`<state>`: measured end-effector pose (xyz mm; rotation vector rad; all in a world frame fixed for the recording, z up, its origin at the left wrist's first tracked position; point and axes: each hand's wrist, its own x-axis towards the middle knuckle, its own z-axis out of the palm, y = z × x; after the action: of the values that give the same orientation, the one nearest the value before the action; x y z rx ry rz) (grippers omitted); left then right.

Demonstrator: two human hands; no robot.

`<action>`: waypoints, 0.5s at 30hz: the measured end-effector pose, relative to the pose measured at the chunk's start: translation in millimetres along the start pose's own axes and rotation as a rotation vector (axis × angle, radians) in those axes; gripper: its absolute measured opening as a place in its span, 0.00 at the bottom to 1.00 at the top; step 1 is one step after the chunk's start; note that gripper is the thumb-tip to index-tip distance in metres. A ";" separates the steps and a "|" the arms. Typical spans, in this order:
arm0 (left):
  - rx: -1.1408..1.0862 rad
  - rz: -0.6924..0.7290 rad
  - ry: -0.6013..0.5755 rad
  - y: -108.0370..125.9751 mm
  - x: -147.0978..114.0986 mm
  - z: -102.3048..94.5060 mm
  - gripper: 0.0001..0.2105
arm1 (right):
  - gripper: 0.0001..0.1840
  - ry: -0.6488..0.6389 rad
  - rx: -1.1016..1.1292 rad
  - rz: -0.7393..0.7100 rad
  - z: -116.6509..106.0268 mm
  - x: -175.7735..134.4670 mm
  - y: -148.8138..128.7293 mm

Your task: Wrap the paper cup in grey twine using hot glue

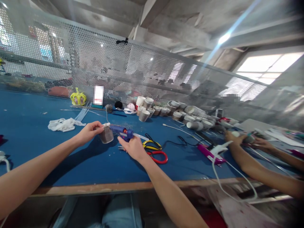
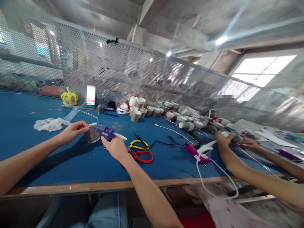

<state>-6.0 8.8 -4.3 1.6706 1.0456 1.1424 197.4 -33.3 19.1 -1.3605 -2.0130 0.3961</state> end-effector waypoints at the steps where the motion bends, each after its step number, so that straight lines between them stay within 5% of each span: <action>1: 0.000 0.000 0.002 0.1 0.0 -0.1 0.10 | 0.13 -0.006 -0.004 0.001 0.1 -0.1 0.0; 15: -0.022 -0.005 0.003 0.2 0.3 -0.2 0.10 | 0.12 0.050 -0.079 -0.050 4.8 -0.4 1.5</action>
<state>-6.2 9.0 -4.0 1.6488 1.0349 1.1492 195.3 -32.5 14.6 -1.3510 -2.0364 0.2597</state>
